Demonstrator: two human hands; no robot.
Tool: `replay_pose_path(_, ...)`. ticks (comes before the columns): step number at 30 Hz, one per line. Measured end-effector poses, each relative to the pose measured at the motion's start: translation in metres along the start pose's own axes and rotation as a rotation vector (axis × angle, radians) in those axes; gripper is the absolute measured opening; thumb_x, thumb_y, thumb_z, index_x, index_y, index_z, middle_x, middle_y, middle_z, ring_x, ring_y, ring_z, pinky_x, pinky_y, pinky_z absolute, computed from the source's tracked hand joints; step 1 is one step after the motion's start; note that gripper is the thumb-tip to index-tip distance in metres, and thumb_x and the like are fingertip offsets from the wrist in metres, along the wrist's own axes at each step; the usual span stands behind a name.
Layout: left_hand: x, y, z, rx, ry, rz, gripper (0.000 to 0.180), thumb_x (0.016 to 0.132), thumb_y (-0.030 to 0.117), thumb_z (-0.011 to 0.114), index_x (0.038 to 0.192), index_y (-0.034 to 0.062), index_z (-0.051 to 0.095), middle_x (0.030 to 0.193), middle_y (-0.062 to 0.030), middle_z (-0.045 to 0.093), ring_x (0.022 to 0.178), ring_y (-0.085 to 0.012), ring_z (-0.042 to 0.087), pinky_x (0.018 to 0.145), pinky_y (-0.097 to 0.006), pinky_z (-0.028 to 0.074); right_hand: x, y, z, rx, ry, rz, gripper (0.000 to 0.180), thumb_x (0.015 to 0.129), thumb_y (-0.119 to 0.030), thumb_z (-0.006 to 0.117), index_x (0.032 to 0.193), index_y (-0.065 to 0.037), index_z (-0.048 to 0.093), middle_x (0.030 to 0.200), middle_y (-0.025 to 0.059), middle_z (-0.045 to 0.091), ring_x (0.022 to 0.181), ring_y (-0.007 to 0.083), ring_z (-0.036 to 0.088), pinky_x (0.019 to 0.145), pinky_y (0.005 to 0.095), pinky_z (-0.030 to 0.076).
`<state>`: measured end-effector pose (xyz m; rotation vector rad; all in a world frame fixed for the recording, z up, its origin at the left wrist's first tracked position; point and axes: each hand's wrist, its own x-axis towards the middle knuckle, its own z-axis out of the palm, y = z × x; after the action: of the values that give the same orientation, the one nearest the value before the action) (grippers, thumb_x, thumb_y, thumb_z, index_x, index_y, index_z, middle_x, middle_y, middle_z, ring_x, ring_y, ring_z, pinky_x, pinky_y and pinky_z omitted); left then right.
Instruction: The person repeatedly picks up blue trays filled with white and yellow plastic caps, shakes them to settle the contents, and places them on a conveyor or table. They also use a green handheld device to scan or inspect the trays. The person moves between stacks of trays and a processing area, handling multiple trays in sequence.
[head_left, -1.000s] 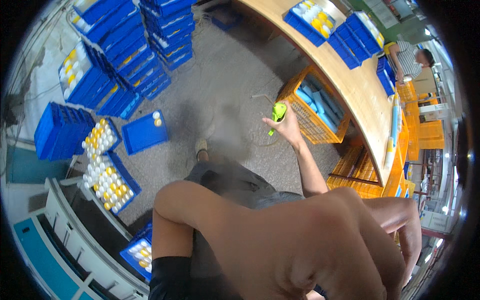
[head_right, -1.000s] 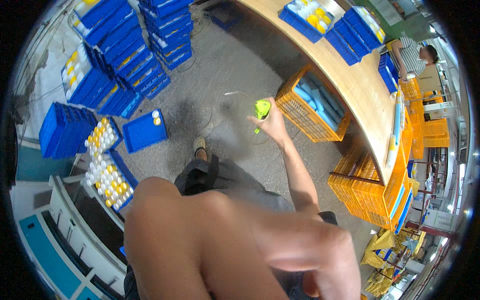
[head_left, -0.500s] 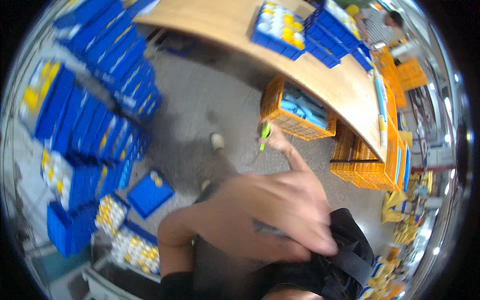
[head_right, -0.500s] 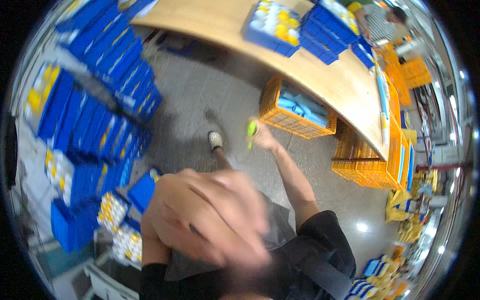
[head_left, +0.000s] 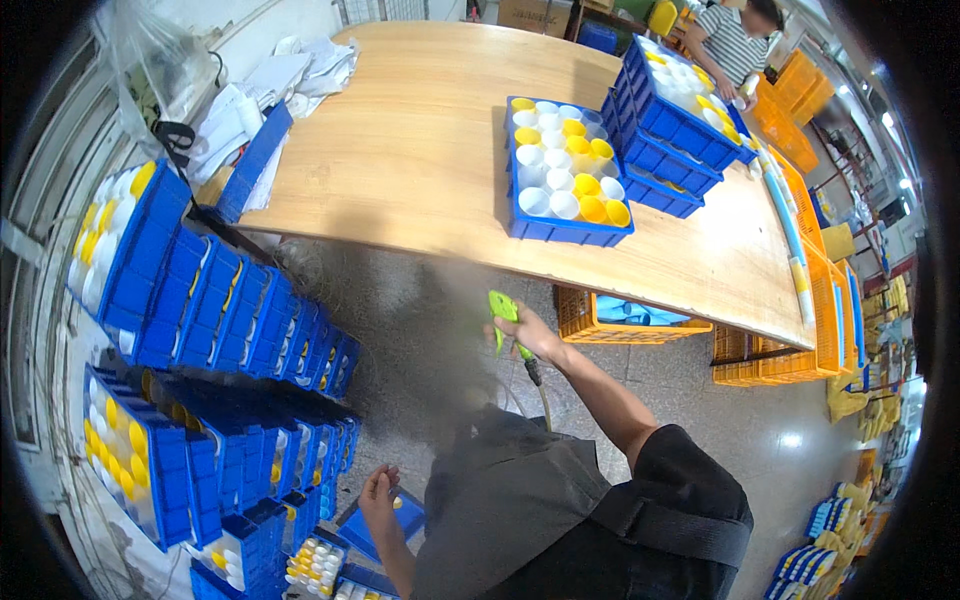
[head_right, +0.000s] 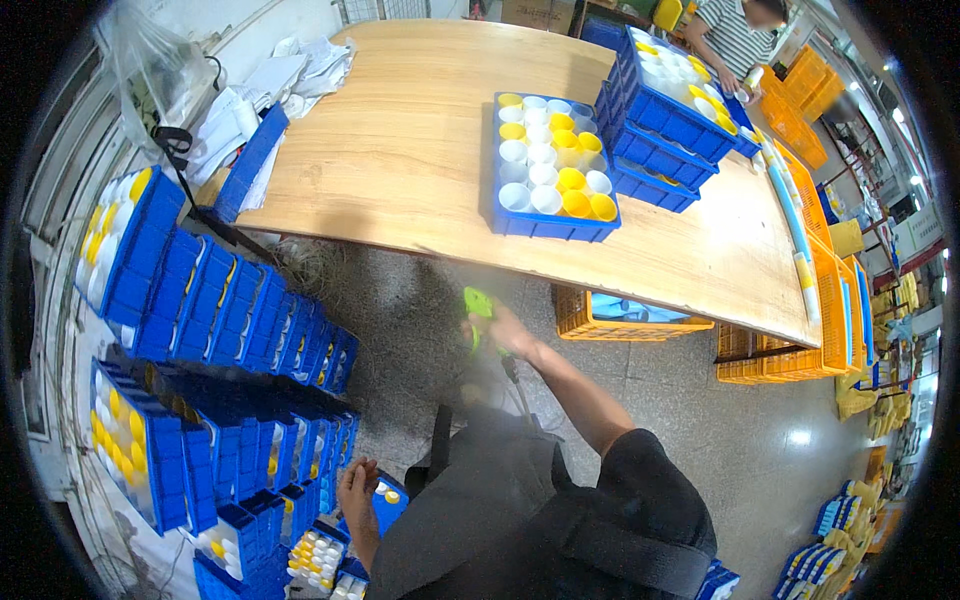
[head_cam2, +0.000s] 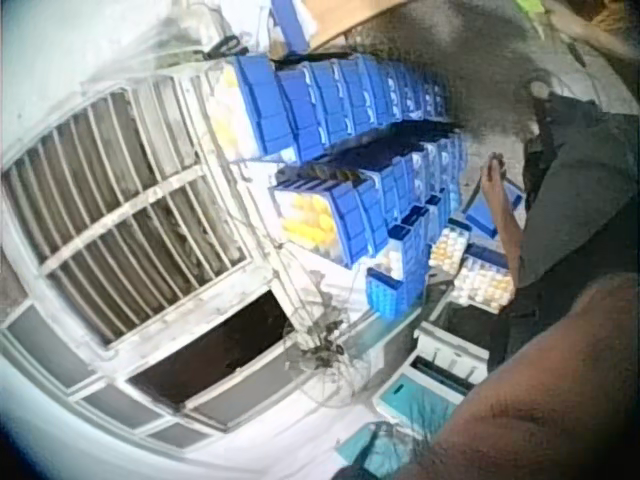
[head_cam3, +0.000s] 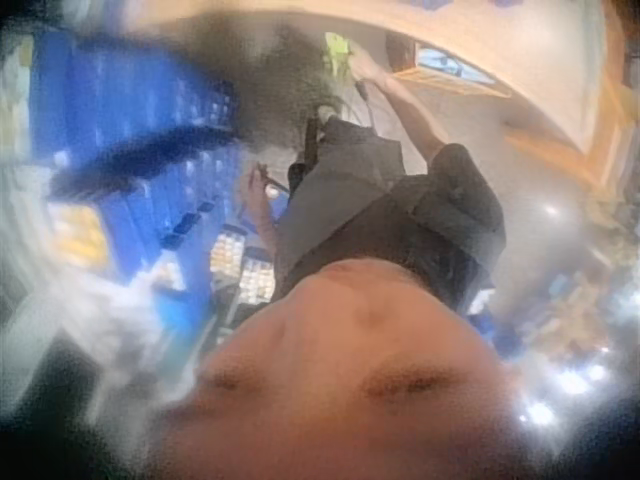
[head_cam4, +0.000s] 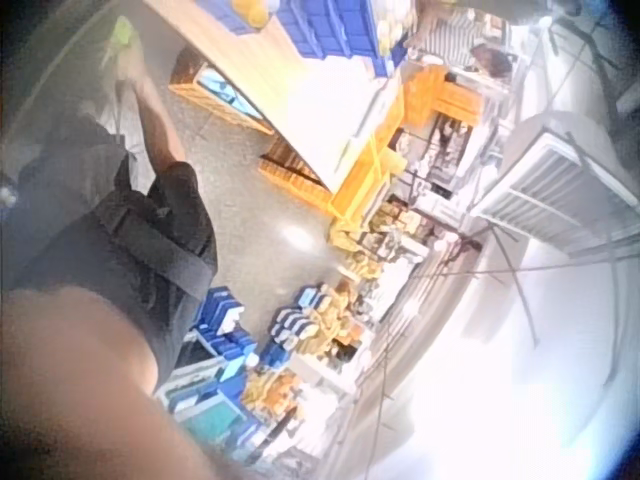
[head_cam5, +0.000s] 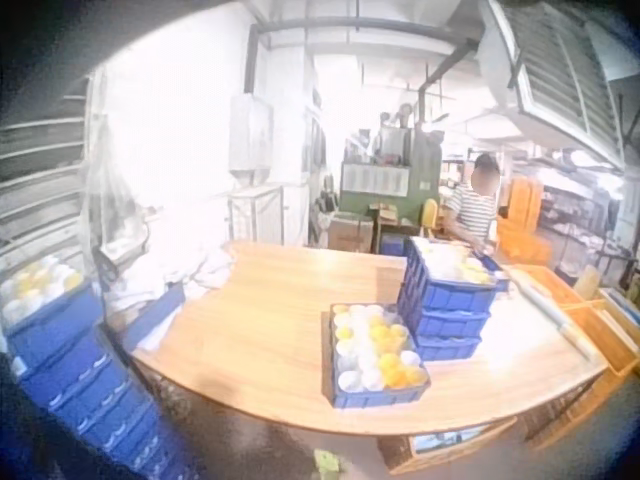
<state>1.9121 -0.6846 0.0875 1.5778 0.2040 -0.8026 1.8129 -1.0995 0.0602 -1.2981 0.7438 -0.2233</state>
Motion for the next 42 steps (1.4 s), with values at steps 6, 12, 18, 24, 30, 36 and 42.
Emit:
replay_pose_path(6,0.078,0.03,0.026,-0.028,-0.089,-0.061,0.033,0.099,0.024,0.058,0.123,0.0008,0.059,0.111,-0.0119,0.068,0.099,-0.0189,0.065,0.084,-0.032,0.051,0.068,-0.011,0.017,-0.81,0.562,0.189,0.05,0.092,-0.028,0.055,0.123,0.004,0.034,0.096,0.036,0.064,0.091,0.0505,0.064,0.08,0.0571,0.048)
replay_pose_path(12,0.187,0.073,0.052,0.26,-0.389,-0.016,0.035,0.098,0.02,0.058,0.125,-0.0027,0.057,0.118,-0.0146,0.065,0.107,-0.0211,0.062,0.091,-0.034,0.049,0.133,-0.011,0.025,-0.624,0.819,0.09,0.039,0.093,-0.019,0.047,0.122,0.002,0.032,0.097,0.0401,0.061,0.094,0.0531,0.062,0.077,0.0586,0.048)
replay_pose_path(18,0.269,0.123,0.178,0.364,-0.795,0.455,0.046,0.101,0.023,0.054,0.14,-0.0006,0.045,0.112,-0.0132,0.064,0.086,-0.0145,0.058,0.077,-0.031,0.049,0.229,-0.132,0.092,-0.151,0.493,-0.128,0.043,0.102,-0.028,0.048,0.129,0.004,0.04,0.095,0.0188,0.062,0.081,0.0255,0.065,0.063,0.0368,0.056)
replay_pose_path(24,0.322,0.172,0.231,0.265,-0.639,0.74,0.04,0.103,0.017,0.04,0.136,-0.0026,0.049,0.079,-0.0015,0.05,0.069,-0.0113,0.045,0.062,-0.027,0.041,0.248,-0.168,0.116,-0.489,0.509,-0.342,0.066,0.096,-0.037,0.059,0.139,0.008,0.037,0.124,0.0278,0.056,0.11,0.0359,0.06,0.093,0.0437,0.052)
replay_pose_path(30,0.462,0.249,0.248,0.91,-0.271,0.919,0.034,0.098,0.011,0.048,0.129,-0.0008,0.058,0.124,-0.0191,0.063,0.112,-0.036,0.059,0.095,-0.042,0.046,0.185,-0.116,0.02,-0.445,0.81,-0.23,0.032,0.091,-0.027,0.065,0.105,0.002,0.065,0.107,0.0226,0.065,0.097,0.0342,0.064,0.086,0.0406,0.051)
replay_pose_path(36,0.451,0.228,0.344,1.053,-0.295,1.141,0.048,0.094,0.011,0.057,0.139,-0.002,0.047,0.147,-0.0199,0.044,0.133,-0.0345,0.043,0.11,-0.043,0.034,0.103,-0.083,-0.162,-0.922,1.474,-0.396,0.026,0.09,-0.015,0.065,0.111,-0.001,0.059,0.098,0.019,0.063,0.089,0.0368,0.064,0.077,0.0419,0.053)
replay_pose_path(42,0.365,0.169,0.504,0.263,-0.947,0.457,0.057,0.101,0.031,0.05,0.143,-0.006,0.039,0.15,-0.0174,0.04,0.137,-0.0281,0.039,0.115,-0.039,0.028,0.102,-0.077,-0.326,-0.135,0.828,-0.071,0.054,0.099,-0.04,0.051,0.136,-0.001,0.05,0.128,0.0178,0.061,0.122,0.0294,0.056,0.104,0.0399,0.044)
